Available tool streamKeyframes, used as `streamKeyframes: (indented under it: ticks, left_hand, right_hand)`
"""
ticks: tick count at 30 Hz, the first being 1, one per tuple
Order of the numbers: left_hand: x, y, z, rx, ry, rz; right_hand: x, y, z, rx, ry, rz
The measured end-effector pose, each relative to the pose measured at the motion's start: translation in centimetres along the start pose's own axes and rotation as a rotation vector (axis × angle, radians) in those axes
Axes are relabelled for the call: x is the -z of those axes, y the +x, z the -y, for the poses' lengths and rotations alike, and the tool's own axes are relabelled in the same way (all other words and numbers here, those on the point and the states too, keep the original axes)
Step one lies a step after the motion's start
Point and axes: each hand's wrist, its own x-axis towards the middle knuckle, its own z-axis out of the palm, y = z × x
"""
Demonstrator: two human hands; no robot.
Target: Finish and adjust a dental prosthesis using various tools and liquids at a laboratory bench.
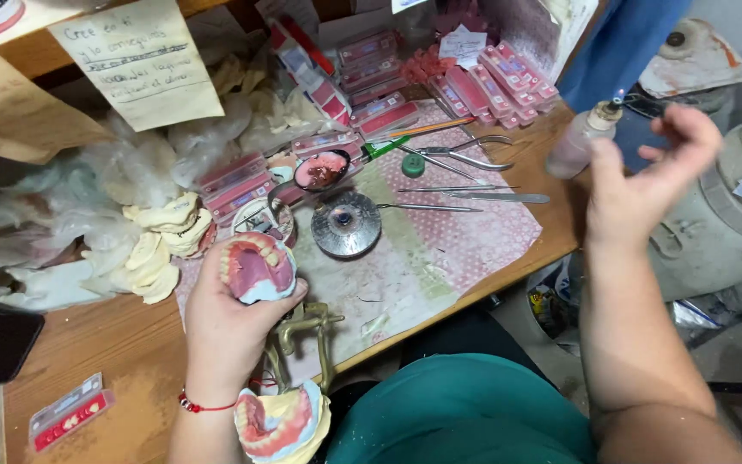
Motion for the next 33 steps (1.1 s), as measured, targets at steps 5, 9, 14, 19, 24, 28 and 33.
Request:
streamKeyframes:
  ticks: [5,9,14,19,24,28,33]
  left_hand:
    - [-0.4,0.0,0.7,-0.123,-0.076,0.047]
    - [-0.3,0.4,1.5,-0.196,-0.116,0.101]
    - [-0.2,0.0,1.5,-0.103,-0.136,0.131]
    - [-0.1,0.0,1.6,-0.092,-0.147,0.154]
    - [0.0,0.0,1.4,-0.102,-0.113,0.206]
    - [0.4,0.0,0.8,-0.069,-0.115,0.233]
    - [0.5,-0.2,0.5,-0.051,-0.105,0.240]
  right_hand:
    - [0.3,-0.7,-6.4,-0.178,-0.124,0.443]
    - [-0.7,-2.1,-4.8,-0.101,0.258,0.353]
    - [-1.9,-5.6,5.9,-0.069,0.335,0.488]
    - [-4.0,-7.7,12.0,0.076,0.552,0.787]
    - [-5.5,-7.5,14.4,0.269,0.420,0.847]
    - [-5.3,-7.6,14.4,0.277,0.406,0.875]
    - [-4.9,-7.8,14.3,0.274,0.391,0.885]
